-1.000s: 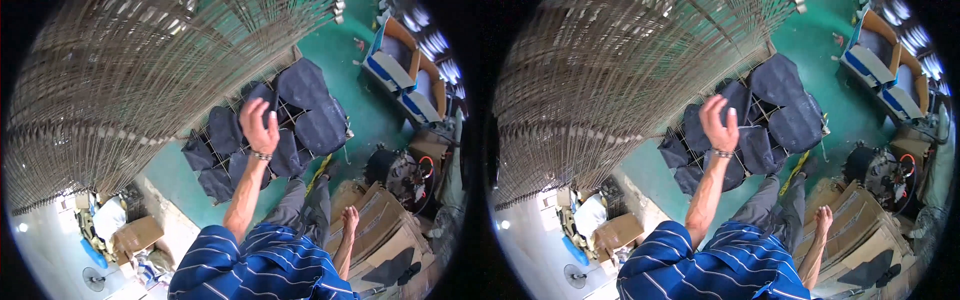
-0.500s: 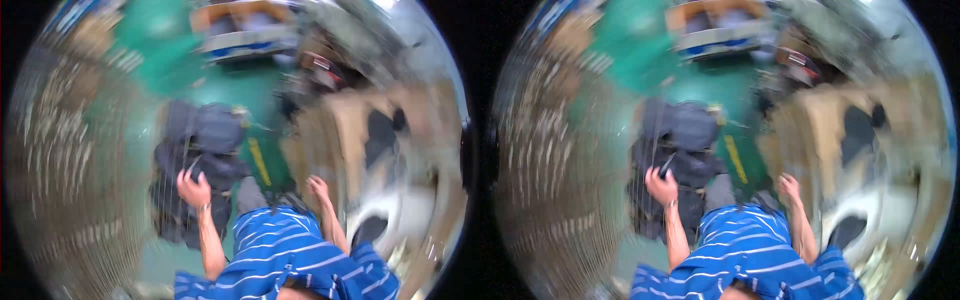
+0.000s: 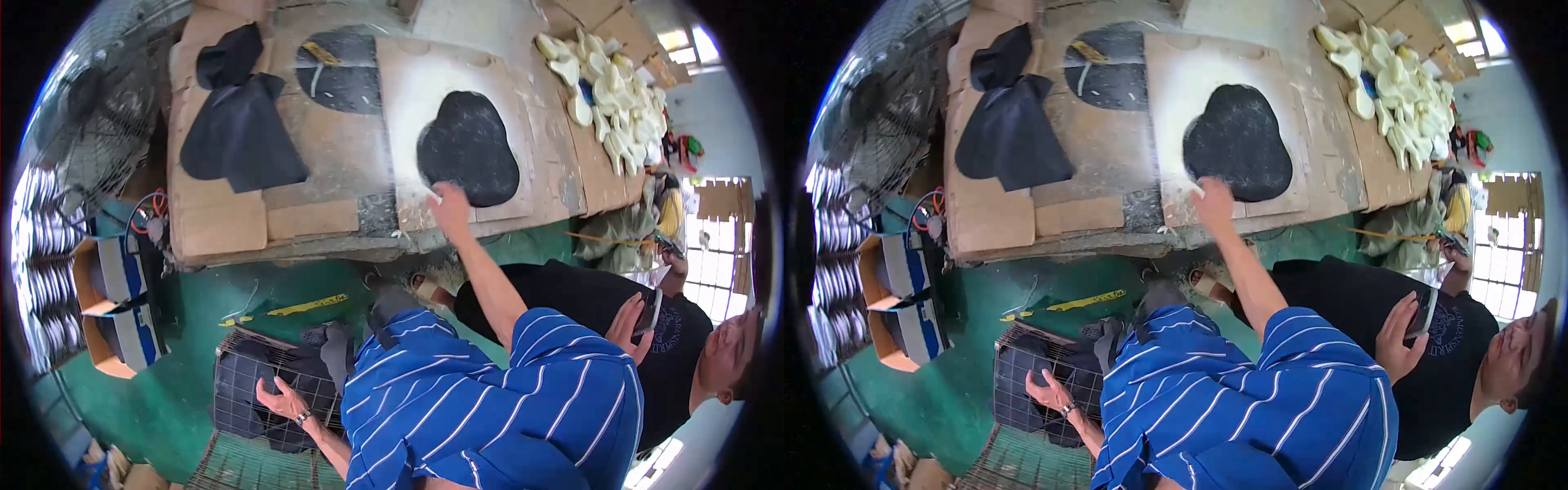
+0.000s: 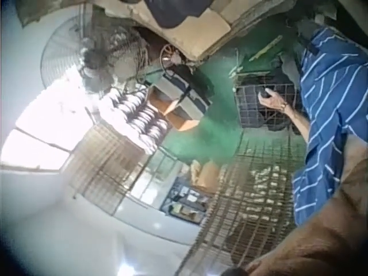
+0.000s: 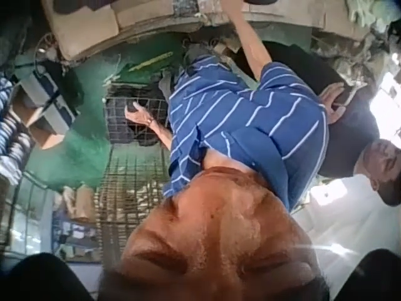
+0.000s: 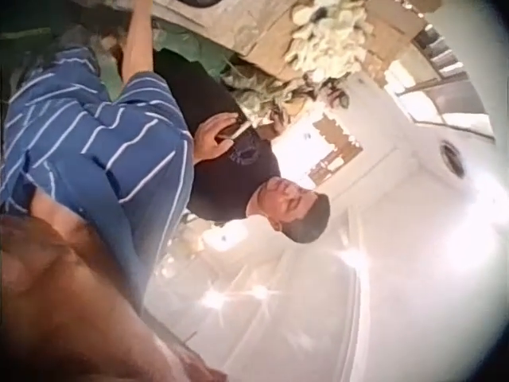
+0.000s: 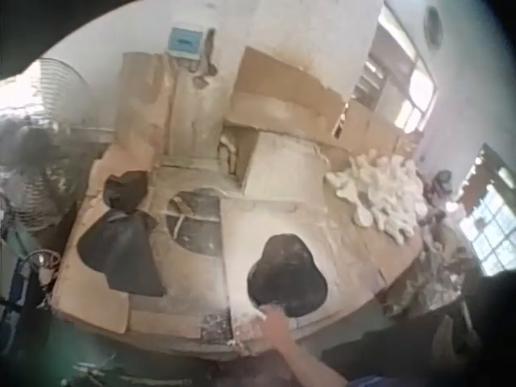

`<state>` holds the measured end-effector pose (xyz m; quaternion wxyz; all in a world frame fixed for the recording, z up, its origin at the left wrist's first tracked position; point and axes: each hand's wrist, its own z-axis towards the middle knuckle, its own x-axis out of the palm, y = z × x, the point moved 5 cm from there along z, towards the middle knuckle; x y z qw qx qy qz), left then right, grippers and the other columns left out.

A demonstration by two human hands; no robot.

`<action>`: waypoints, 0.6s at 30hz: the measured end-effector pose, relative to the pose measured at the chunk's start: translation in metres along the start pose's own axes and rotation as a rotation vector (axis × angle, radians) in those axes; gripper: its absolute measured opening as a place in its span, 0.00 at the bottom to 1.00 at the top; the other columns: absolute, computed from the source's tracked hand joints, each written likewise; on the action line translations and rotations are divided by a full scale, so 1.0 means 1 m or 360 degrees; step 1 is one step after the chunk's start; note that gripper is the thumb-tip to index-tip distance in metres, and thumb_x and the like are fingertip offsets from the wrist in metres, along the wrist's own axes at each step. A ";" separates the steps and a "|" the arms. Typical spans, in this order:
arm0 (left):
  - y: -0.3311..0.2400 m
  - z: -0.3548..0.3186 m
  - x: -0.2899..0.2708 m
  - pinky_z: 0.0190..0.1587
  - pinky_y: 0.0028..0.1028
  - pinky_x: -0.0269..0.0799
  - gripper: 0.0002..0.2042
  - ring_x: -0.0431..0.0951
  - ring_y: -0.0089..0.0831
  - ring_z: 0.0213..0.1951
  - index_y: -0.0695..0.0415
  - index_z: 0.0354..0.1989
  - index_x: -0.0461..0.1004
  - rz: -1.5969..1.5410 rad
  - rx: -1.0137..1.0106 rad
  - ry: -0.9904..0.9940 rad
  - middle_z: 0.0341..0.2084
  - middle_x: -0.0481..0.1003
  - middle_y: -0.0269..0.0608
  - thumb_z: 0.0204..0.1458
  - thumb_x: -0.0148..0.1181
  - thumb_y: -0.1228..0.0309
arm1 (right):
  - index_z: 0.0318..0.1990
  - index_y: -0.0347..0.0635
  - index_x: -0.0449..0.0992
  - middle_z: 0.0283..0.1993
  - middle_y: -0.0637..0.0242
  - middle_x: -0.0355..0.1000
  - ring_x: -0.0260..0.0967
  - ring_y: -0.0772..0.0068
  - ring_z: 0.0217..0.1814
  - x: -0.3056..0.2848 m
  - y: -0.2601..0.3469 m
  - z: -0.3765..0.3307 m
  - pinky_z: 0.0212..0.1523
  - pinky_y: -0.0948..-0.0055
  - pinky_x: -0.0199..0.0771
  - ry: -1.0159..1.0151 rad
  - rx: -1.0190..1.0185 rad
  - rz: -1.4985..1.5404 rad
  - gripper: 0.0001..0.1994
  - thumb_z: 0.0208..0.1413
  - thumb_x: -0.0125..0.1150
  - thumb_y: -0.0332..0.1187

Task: Picking up black foam material pieces from a workstation and organizing them on a multi-tiered metal rack.

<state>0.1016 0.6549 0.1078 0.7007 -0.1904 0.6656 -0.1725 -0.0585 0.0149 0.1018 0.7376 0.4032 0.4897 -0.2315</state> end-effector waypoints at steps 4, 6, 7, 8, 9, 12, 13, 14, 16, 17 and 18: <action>-0.100 0.053 0.063 0.59 0.43 0.69 0.18 0.76 0.51 0.53 0.66 0.54 0.74 -0.0200 0.0115 0.0255 0.49 0.76 0.55 0.57 0.64 0.71 | 0.43 0.46 0.80 0.38 0.59 0.77 0.74 0.51 0.46 0.001 -0.057 0.086 0.48 0.54 0.74 -0.0170 0.0096 -0.0235 0.17 0.48 0.75 0.40; -0.149 0.066 0.098 0.58 0.41 0.70 0.16 0.77 0.49 0.52 0.65 0.52 0.75 -0.0352 0.0216 0.0448 0.48 0.77 0.54 0.56 0.64 0.73 | 0.44 0.47 0.81 0.42 0.59 0.77 0.74 0.52 0.49 0.016 -0.079 0.106 0.49 0.54 0.74 -0.0034 0.0152 -0.0290 0.18 0.46 0.76 0.42; -0.175 0.071 0.114 0.58 0.40 0.70 0.15 0.77 0.48 0.52 0.65 0.51 0.76 -0.0402 0.0264 0.0544 0.48 0.78 0.53 0.56 0.65 0.75 | 0.42 0.48 0.81 0.40 0.60 0.78 0.75 0.53 0.47 0.022 -0.081 0.113 0.48 0.55 0.75 0.0069 0.0127 -0.0257 0.17 0.46 0.76 0.42; -0.206 0.059 0.124 0.58 0.40 0.71 0.15 0.78 0.48 0.51 0.64 0.51 0.76 -0.0424 0.0380 0.0631 0.48 0.78 0.51 0.55 0.65 0.75 | 0.39 0.48 0.82 0.38 0.62 0.79 0.76 0.54 0.45 0.019 -0.087 0.112 0.46 0.56 0.76 0.0196 0.0093 -0.0234 0.15 0.46 0.76 0.42; -0.243 0.058 0.141 0.57 0.39 0.71 0.15 0.78 0.47 0.51 0.63 0.51 0.77 -0.0464 0.0525 0.0709 0.48 0.78 0.50 0.55 0.65 0.76 | 0.39 0.48 0.82 0.38 0.62 0.79 0.76 0.54 0.45 0.017 -0.091 0.115 0.46 0.56 0.76 0.0204 0.0113 -0.0233 0.15 0.46 0.76 0.42; -0.374 0.028 0.198 0.57 0.41 0.72 0.14 0.77 0.51 0.51 0.61 0.49 0.76 -0.0583 0.0879 0.1095 0.46 0.78 0.50 0.53 0.64 0.78 | 0.35 0.49 0.83 0.34 0.64 0.80 0.78 0.55 0.42 0.014 -0.107 0.126 0.43 0.56 0.77 0.0273 0.0097 -0.0241 0.10 0.47 0.75 0.40; -0.413 0.012 0.217 0.56 0.43 0.72 0.14 0.77 0.52 0.51 0.61 0.48 0.76 -0.0616 0.1045 0.1224 0.45 0.78 0.51 0.52 0.63 0.78 | 0.35 0.49 0.83 0.33 0.63 0.80 0.78 0.55 0.41 0.014 -0.106 0.129 0.43 0.56 0.78 0.0312 0.0083 -0.0283 0.09 0.49 0.74 0.39; -0.448 -0.005 0.234 0.58 0.43 0.72 0.14 0.76 0.51 0.52 0.61 0.47 0.76 -0.0714 0.1196 0.1277 0.46 0.78 0.50 0.51 0.62 0.79 | 0.35 0.50 0.84 0.32 0.62 0.81 0.79 0.55 0.40 0.013 -0.104 0.133 0.43 0.56 0.78 0.0349 0.0065 -0.0328 0.07 0.50 0.72 0.39; -0.509 -0.036 0.269 0.61 0.44 0.71 0.16 0.75 0.50 0.56 0.59 0.48 0.76 -0.0843 0.1534 0.1407 0.49 0.77 0.49 0.49 0.60 0.80 | 0.35 0.50 0.84 0.32 0.61 0.81 0.79 0.55 0.40 0.016 -0.099 0.138 0.43 0.55 0.79 0.0389 -0.0018 -0.0422 0.06 0.52 0.70 0.38; -0.538 -0.051 0.283 0.62 0.44 0.70 0.17 0.73 0.49 0.58 0.58 0.48 0.76 -0.0890 0.1737 0.1469 0.51 0.77 0.48 0.47 0.58 0.81 | 0.35 0.50 0.84 0.31 0.60 0.81 0.79 0.55 0.39 0.010 -0.095 0.145 0.42 0.55 0.79 0.0401 -0.0109 -0.0525 0.06 0.53 0.68 0.38; -0.559 -0.061 0.299 0.62 0.44 0.69 0.19 0.73 0.48 0.59 0.58 0.49 0.76 -0.0899 0.1877 0.1414 0.51 0.76 0.47 0.46 0.57 0.81 | 0.34 0.49 0.83 0.31 0.60 0.80 0.80 0.54 0.38 0.007 -0.093 0.156 0.43 0.54 0.80 0.0449 0.0010 -0.0487 0.05 0.54 0.65 0.37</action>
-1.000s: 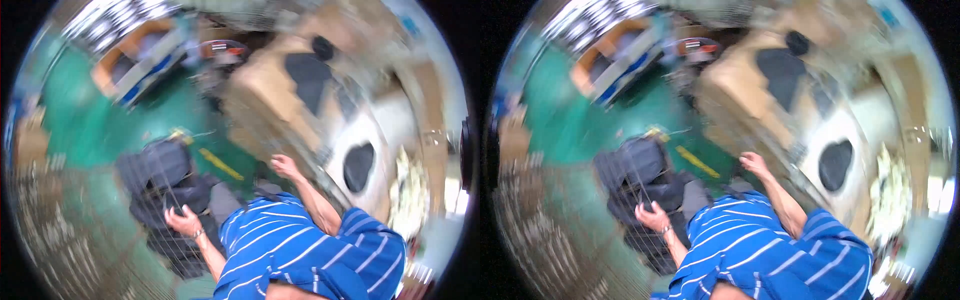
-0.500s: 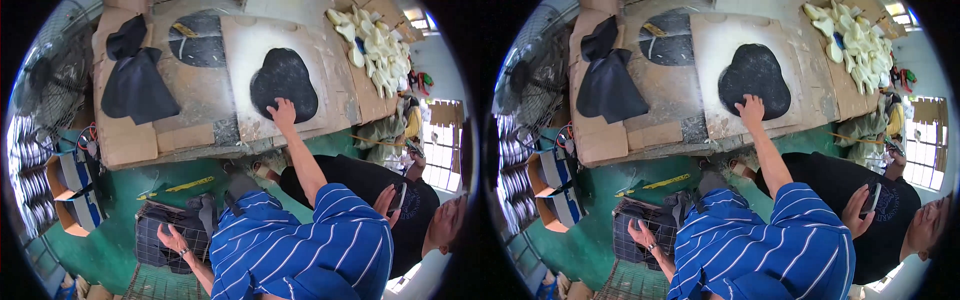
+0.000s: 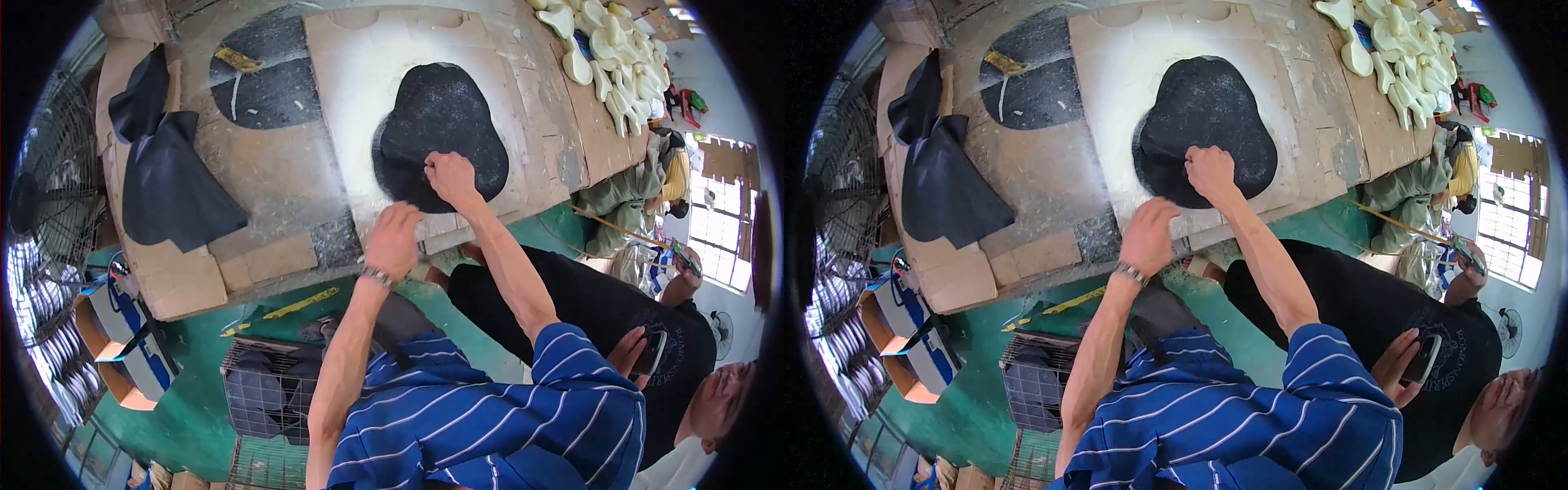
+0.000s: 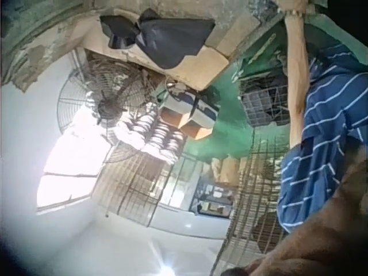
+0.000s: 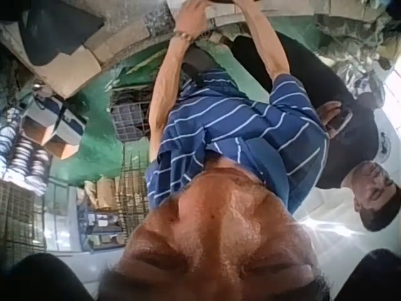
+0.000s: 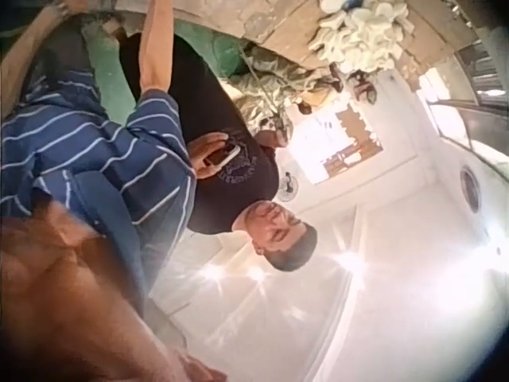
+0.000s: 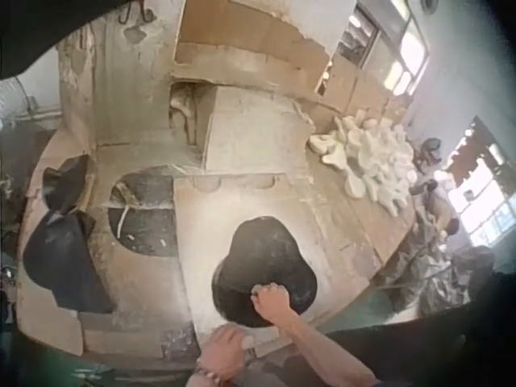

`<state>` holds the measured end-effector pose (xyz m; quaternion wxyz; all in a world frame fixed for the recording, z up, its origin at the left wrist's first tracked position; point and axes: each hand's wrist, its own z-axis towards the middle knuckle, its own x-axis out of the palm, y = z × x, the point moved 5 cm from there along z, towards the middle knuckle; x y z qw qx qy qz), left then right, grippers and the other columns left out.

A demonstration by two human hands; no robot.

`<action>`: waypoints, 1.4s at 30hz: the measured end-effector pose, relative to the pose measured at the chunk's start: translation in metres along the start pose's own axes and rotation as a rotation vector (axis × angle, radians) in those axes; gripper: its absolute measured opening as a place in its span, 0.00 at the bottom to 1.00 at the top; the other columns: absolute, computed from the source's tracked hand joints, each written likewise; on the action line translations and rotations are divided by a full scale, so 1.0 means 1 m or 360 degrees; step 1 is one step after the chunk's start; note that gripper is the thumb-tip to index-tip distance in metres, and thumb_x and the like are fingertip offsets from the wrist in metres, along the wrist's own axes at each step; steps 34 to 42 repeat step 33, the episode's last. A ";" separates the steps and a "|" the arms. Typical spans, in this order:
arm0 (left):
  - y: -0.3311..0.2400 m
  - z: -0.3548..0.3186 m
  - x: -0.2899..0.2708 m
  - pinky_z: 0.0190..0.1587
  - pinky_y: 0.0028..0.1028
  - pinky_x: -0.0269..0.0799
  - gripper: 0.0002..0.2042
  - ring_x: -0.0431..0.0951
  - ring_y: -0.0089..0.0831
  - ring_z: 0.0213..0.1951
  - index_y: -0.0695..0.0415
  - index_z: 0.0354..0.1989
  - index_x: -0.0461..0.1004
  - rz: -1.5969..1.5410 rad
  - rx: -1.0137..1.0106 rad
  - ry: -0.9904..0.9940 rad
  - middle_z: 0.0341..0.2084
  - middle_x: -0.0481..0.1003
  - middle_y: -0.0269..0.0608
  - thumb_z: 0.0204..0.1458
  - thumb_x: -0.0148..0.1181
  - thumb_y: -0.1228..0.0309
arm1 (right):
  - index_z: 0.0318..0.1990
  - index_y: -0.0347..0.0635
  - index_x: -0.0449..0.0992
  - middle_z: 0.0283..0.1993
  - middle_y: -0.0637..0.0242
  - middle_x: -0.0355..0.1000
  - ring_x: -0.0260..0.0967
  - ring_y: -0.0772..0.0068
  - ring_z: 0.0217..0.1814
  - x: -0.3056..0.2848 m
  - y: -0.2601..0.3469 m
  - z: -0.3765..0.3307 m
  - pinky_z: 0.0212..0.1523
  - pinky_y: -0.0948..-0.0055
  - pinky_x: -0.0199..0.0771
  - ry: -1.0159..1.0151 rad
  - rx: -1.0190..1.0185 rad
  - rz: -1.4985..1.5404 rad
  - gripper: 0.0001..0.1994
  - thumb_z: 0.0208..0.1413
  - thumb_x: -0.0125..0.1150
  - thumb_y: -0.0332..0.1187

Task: Picking up black foam material pieces from a workstation and organizing them on a multi-tiered metal rack.

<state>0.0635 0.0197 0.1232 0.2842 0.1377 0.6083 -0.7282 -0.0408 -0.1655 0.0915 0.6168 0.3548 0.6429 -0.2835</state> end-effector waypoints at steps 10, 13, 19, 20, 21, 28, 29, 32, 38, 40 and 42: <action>0.076 0.060 0.097 0.56 0.40 0.74 0.22 0.78 0.41 0.50 0.58 0.53 0.74 -0.0625 -0.0680 0.0104 0.47 0.78 0.43 0.46 0.56 0.83 | 0.38 0.42 0.81 0.34 0.50 0.80 0.80 0.44 0.39 -0.153 -0.085 0.163 0.41 0.47 0.80 -0.0357 -0.0058 -0.0584 0.12 0.60 0.50 0.32; 0.109 0.051 0.109 0.52 0.31 0.75 0.21 0.78 0.31 0.46 0.59 0.55 0.73 -0.1026 -0.0893 -0.0025 0.47 0.78 0.37 0.50 0.56 0.83 | 0.36 0.42 0.83 0.34 0.49 0.81 0.81 0.44 0.39 -0.239 -0.058 0.205 0.40 0.50 0.81 -0.0645 -0.0073 -0.0593 0.12 0.59 0.51 0.33; 0.051 0.083 0.058 0.42 0.23 0.73 0.18 0.75 0.20 0.39 0.59 0.58 0.75 -0.1857 -0.1080 -0.0061 0.40 0.79 0.34 0.58 0.61 0.77 | 0.44 0.43 0.82 0.35 0.52 0.81 0.79 0.45 0.42 -0.355 0.028 0.177 0.44 0.50 0.77 -0.0855 -0.0343 -0.0534 0.13 0.61 0.54 0.38; 0.045 0.083 0.034 0.41 0.21 0.72 0.20 0.75 0.18 0.39 0.59 0.61 0.74 -0.1872 -0.1013 -0.0088 0.40 0.79 0.34 0.63 0.62 0.67 | 0.44 0.42 0.82 0.36 0.52 0.81 0.79 0.45 0.42 -0.362 0.070 0.164 0.44 0.51 0.76 -0.0873 -0.0436 -0.0450 0.13 0.61 0.55 0.38; 0.030 0.088 0.009 0.41 0.21 0.72 0.20 0.75 0.18 0.39 0.59 0.61 0.74 -0.1860 -0.1001 -0.0136 0.40 0.79 0.34 0.63 0.62 0.67 | 0.45 0.41 0.82 0.37 0.52 0.81 0.79 0.45 0.42 -0.368 0.100 0.148 0.45 0.52 0.76 -0.0882 -0.0511 -0.0387 0.13 0.61 0.55 0.37; -0.029 0.014 -0.196 0.42 0.24 0.73 0.22 0.76 0.21 0.40 0.63 0.56 0.75 -0.2304 -0.0590 -0.1257 0.42 0.78 0.37 0.66 0.59 0.55 | 0.39 0.42 0.80 0.32 0.55 0.77 0.75 0.47 0.38 -0.336 0.284 0.017 0.41 0.52 0.74 -0.0668 -0.1230 0.0139 0.06 0.57 0.60 0.31; -0.027 -0.015 -0.213 0.42 0.25 0.73 0.22 0.76 0.22 0.40 0.63 0.54 0.75 -0.2201 -0.0678 -0.1408 0.41 0.78 0.37 0.65 0.61 0.55 | 0.39 0.42 0.80 0.32 0.55 0.77 0.75 0.47 0.38 -0.328 0.307 -0.007 0.41 0.52 0.74 -0.0633 -0.1311 0.0207 0.06 0.57 0.60 0.31; -0.020 -0.135 -0.248 0.42 0.27 0.75 0.17 0.79 0.24 0.39 0.58 0.52 0.76 -0.2055 -0.0697 -0.1755 0.41 0.80 0.35 0.61 0.67 0.61 | 0.39 0.44 0.80 0.35 0.59 0.77 0.75 0.54 0.41 -0.283 0.382 -0.086 0.43 0.56 0.74 -0.0291 -0.1675 0.0338 0.08 0.51 0.67 0.27; -0.022 -0.172 -0.252 0.43 0.26 0.73 0.18 0.78 0.22 0.40 0.57 0.51 0.77 -0.1981 -0.0725 -0.1790 0.40 0.80 0.33 0.58 0.70 0.60 | 0.42 0.46 0.81 0.38 0.57 0.79 0.76 0.54 0.43 -0.270 0.399 -0.110 0.45 0.58 0.75 -0.0153 -0.1767 0.0364 0.08 0.53 0.66 0.27; -0.022 -0.172 -0.252 0.43 0.26 0.73 0.18 0.78 0.22 0.40 0.57 0.51 0.77 -0.1981 -0.0725 -0.1790 0.40 0.80 0.33 0.58 0.70 0.60 | 0.42 0.46 0.81 0.38 0.57 0.79 0.76 0.54 0.43 -0.270 0.399 -0.110 0.45 0.58 0.75 -0.0153 -0.1767 0.0364 0.08 0.53 0.66 0.27; -0.022 -0.172 -0.252 0.43 0.26 0.73 0.18 0.78 0.22 0.40 0.57 0.51 0.77 -0.1981 -0.0725 -0.1790 0.40 0.80 0.33 0.58 0.70 0.60 | 0.42 0.46 0.81 0.38 0.57 0.79 0.76 0.54 0.43 -0.270 0.399 -0.110 0.45 0.58 0.75 -0.0153 -0.1767 0.0364 0.08 0.53 0.66 0.27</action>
